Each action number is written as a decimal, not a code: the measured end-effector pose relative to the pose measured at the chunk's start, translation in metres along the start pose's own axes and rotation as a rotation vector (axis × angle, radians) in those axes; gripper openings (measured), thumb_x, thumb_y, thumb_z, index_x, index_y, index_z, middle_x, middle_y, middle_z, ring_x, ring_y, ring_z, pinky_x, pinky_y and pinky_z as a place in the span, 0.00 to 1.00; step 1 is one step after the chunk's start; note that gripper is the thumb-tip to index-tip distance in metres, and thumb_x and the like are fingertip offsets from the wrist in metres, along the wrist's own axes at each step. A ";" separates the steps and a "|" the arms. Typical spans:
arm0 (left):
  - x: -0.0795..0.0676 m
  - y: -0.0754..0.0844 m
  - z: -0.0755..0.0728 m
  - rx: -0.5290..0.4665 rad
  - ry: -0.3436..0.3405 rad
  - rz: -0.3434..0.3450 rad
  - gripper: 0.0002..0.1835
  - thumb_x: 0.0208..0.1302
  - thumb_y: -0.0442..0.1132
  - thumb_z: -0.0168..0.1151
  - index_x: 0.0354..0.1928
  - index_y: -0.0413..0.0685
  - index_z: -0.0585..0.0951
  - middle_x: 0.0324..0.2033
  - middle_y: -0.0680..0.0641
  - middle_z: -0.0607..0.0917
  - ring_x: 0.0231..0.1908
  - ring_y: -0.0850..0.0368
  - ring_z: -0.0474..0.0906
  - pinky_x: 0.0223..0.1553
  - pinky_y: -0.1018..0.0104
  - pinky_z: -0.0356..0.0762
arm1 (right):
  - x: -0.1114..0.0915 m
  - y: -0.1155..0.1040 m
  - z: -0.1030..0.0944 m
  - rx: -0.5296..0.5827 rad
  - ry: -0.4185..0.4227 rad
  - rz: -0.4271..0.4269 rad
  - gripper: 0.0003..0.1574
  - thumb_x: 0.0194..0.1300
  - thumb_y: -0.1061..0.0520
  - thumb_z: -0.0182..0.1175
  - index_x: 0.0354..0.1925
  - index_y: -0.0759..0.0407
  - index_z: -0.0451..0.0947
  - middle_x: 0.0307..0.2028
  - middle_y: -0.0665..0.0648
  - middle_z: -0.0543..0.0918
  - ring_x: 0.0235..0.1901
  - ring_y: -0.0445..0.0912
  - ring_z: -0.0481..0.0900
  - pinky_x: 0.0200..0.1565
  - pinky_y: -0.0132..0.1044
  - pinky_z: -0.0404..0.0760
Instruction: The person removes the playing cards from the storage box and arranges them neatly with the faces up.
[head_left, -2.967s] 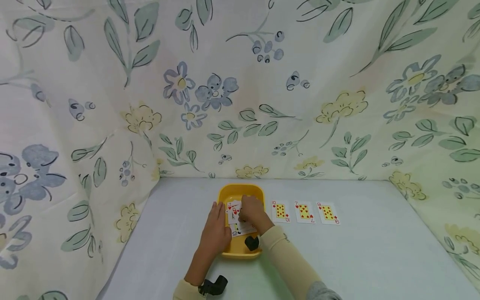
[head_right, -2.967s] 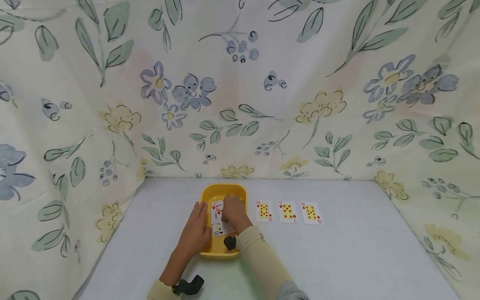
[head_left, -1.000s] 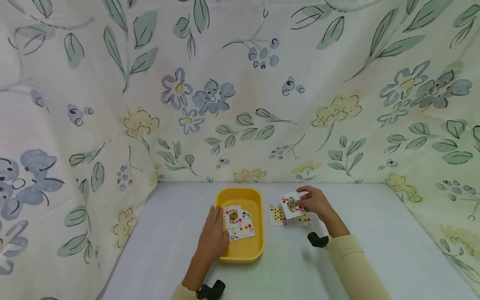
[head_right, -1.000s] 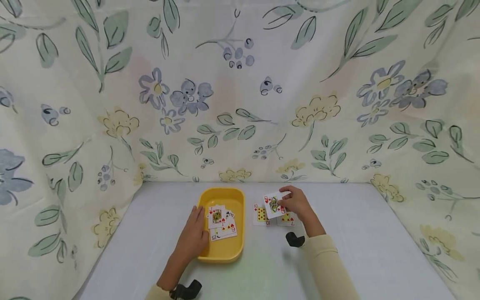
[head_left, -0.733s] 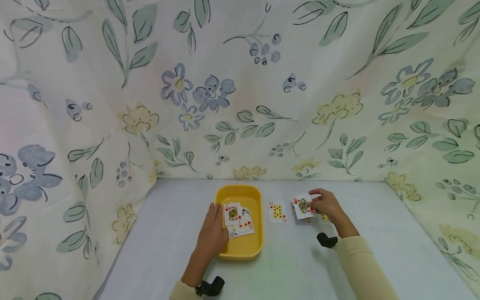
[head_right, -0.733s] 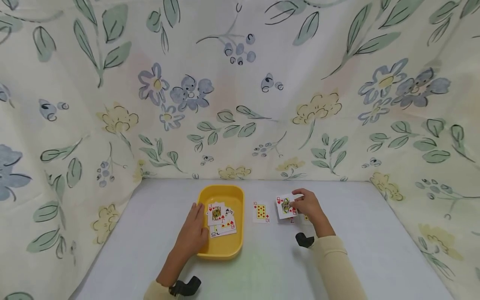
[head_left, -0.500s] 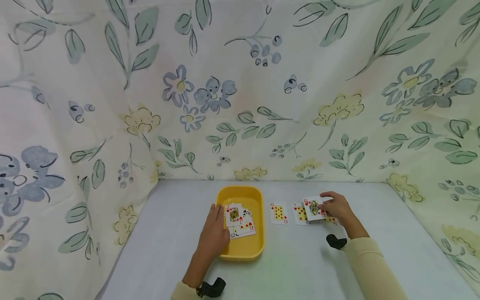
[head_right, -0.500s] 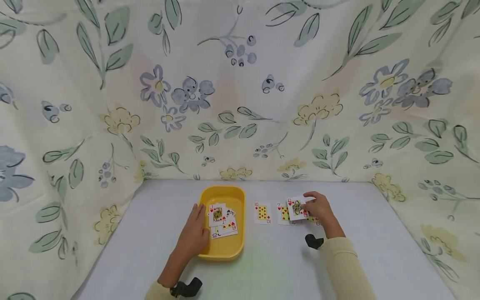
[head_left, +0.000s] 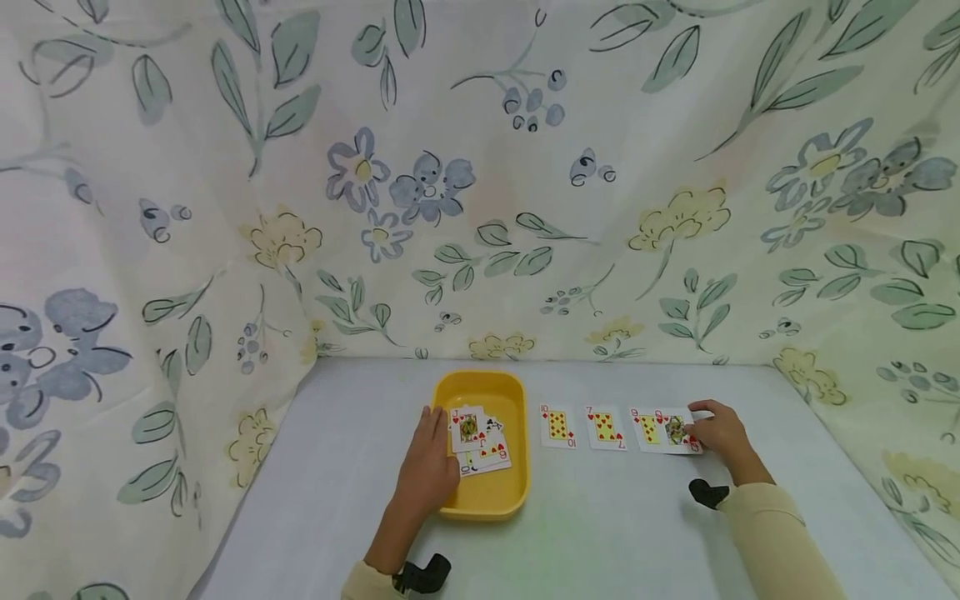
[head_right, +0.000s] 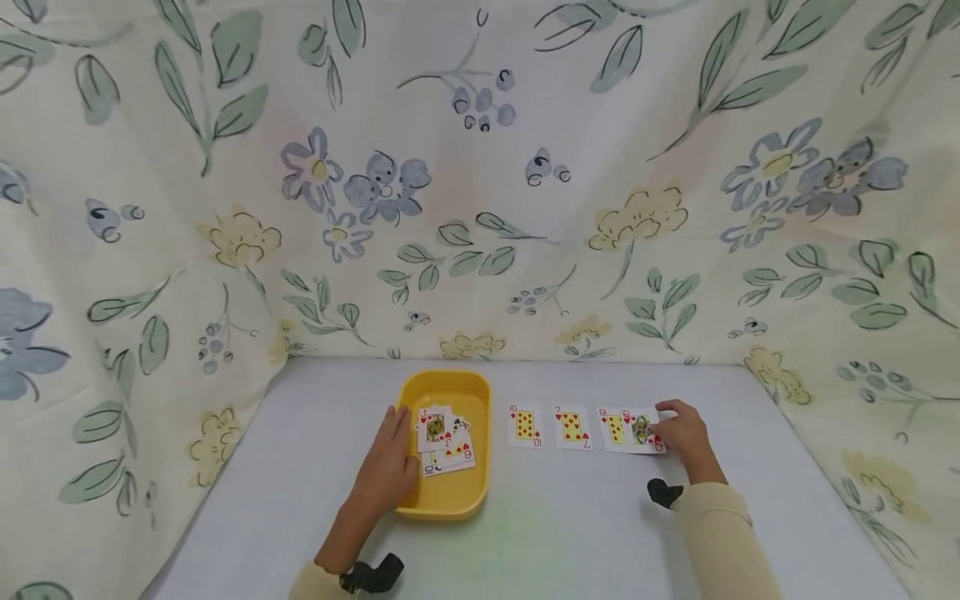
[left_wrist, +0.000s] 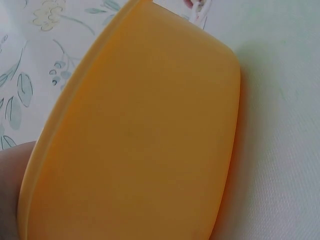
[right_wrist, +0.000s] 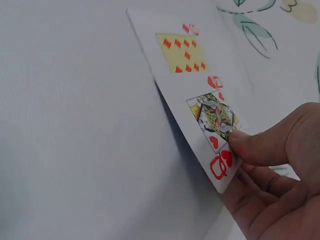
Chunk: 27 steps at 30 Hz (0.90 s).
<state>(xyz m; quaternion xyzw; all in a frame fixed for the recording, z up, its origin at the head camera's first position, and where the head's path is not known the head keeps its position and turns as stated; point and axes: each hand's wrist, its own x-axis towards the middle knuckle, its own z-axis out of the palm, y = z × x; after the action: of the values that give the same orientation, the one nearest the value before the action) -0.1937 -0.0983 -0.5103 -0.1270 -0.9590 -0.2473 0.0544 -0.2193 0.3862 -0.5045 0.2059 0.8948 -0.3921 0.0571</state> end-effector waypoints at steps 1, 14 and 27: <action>0.000 0.000 0.000 -0.002 -0.003 -0.002 0.38 0.65 0.33 0.54 0.77 0.30 0.59 0.77 0.35 0.59 0.78 0.40 0.47 0.74 0.45 0.55 | -0.001 0.001 -0.001 -0.031 0.017 -0.001 0.31 0.67 0.64 0.60 0.64 0.75 0.66 0.51 0.78 0.75 0.46 0.64 0.76 0.43 0.50 0.79; 0.002 -0.002 0.004 -0.012 -0.013 -0.011 0.38 0.65 0.33 0.54 0.77 0.31 0.58 0.77 0.36 0.58 0.79 0.41 0.46 0.75 0.45 0.53 | -0.001 0.004 -0.001 -0.272 0.185 -0.057 0.28 0.60 0.66 0.59 0.57 0.78 0.67 0.50 0.81 0.77 0.44 0.68 0.76 0.46 0.61 0.76; 0.002 -0.003 0.005 -0.002 -0.003 -0.007 0.38 0.66 0.34 0.54 0.77 0.30 0.59 0.77 0.36 0.59 0.79 0.41 0.46 0.75 0.45 0.54 | 0.002 0.002 0.005 -0.282 0.180 -0.076 0.31 0.61 0.66 0.59 0.58 0.82 0.64 0.50 0.82 0.75 0.44 0.68 0.75 0.48 0.63 0.76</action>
<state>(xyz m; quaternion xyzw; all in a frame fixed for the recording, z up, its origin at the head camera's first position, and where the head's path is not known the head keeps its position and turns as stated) -0.1969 -0.0981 -0.5153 -0.1243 -0.9593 -0.2482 0.0518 -0.2201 0.3848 -0.5099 0.1959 0.9495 -0.2448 -0.0098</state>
